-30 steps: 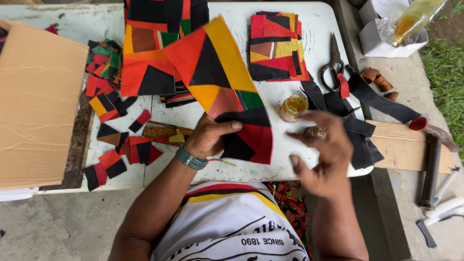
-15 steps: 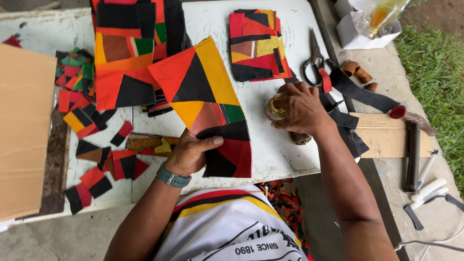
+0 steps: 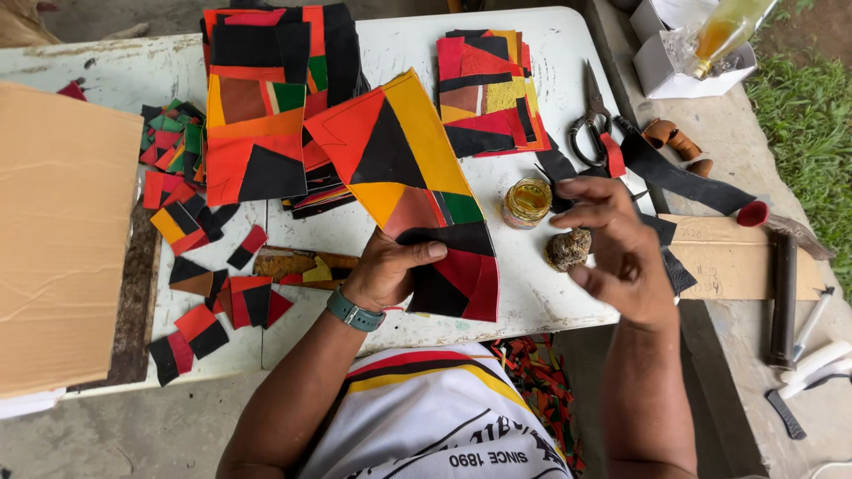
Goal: The person holds a patchwork leather piece in one hand and applies adhesive from a small jar onto its surface, rubbing the adhesive over the material. They then place the finished piece onto a growing stack of similar patchwork pieces on the table and pick up the next piece to repeat the process.
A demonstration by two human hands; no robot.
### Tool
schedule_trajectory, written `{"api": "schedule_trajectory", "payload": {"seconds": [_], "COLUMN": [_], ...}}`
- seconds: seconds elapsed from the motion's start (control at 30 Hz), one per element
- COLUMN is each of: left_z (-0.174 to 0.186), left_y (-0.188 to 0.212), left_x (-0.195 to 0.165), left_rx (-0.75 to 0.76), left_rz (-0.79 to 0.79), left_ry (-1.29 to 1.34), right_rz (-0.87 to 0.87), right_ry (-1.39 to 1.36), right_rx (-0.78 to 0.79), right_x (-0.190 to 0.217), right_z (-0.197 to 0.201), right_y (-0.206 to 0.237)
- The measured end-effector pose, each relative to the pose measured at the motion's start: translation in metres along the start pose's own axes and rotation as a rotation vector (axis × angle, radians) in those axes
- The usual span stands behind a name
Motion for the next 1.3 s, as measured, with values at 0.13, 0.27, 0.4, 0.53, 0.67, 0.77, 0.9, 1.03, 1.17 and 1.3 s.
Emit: {"api": "schedule_trajectory", "payload": {"seconds": [0.13, 0.27, 0.4, 0.53, 0.67, 0.77, 0.9, 1.03, 1.17, 1.3], "left_z": [-0.009, -0.006, -0.002, -0.003, -0.005, -0.001, 0.007, 0.017, 0.024, 0.029], "left_y": [-0.001, 0.001, 0.001, 0.0, -0.003, -0.005, -0.005, -0.009, -0.012, -0.015], "left_x": [0.001, 0.002, 0.002, -0.003, -0.011, -0.01, -0.003, -0.002, 0.0, 0.002], "left_rx": [0.032, 0.041, 0.059, -0.002, 0.018, -0.001, -0.027, -0.047, -0.055, -0.068], "left_rz": [-0.021, -0.014, -0.024, -0.004, -0.089, -0.064, -0.047, -0.057, -0.065, -0.087], "left_ry": [-0.063, -0.034, -0.036, -0.026, -0.071, -0.034, 0.007, 0.005, 0.031, 0.012], "right_rz": [0.007, 0.016, 0.106, 0.14, 0.088, 0.139, 0.113, 0.157, 0.139, 0.124], "right_ry": [-0.102, 0.022, 0.103, 0.227, 0.128, 0.161, 0.265, 0.24, 0.221, 0.09], "right_rx": [0.078, 0.116, 0.074, 0.094, 0.097, 0.058, 0.103, 0.04, 0.042, 0.051], "right_x": [0.005, 0.01, 0.017, 0.019, 0.018, 0.021, 0.023, 0.024, 0.019, 0.017], "right_z": [-0.025, -0.034, -0.035, -0.035, -0.038, -0.039, -0.039, -0.038, -0.04, -0.043], "right_y": [0.0, -0.007, -0.004, 0.003, 0.009, 0.012, 0.015, 0.017, 0.02, 0.02]}}
Point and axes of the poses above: each hand's wrist, its own y-axis away from the middle knuckle, its own z-axis out of the back of the hand, x = y × z, the point moved 2 cm from there along -y, towards the middle knuckle, and after that the axes turned 14 degrees about -x, right-handed, at the moved point
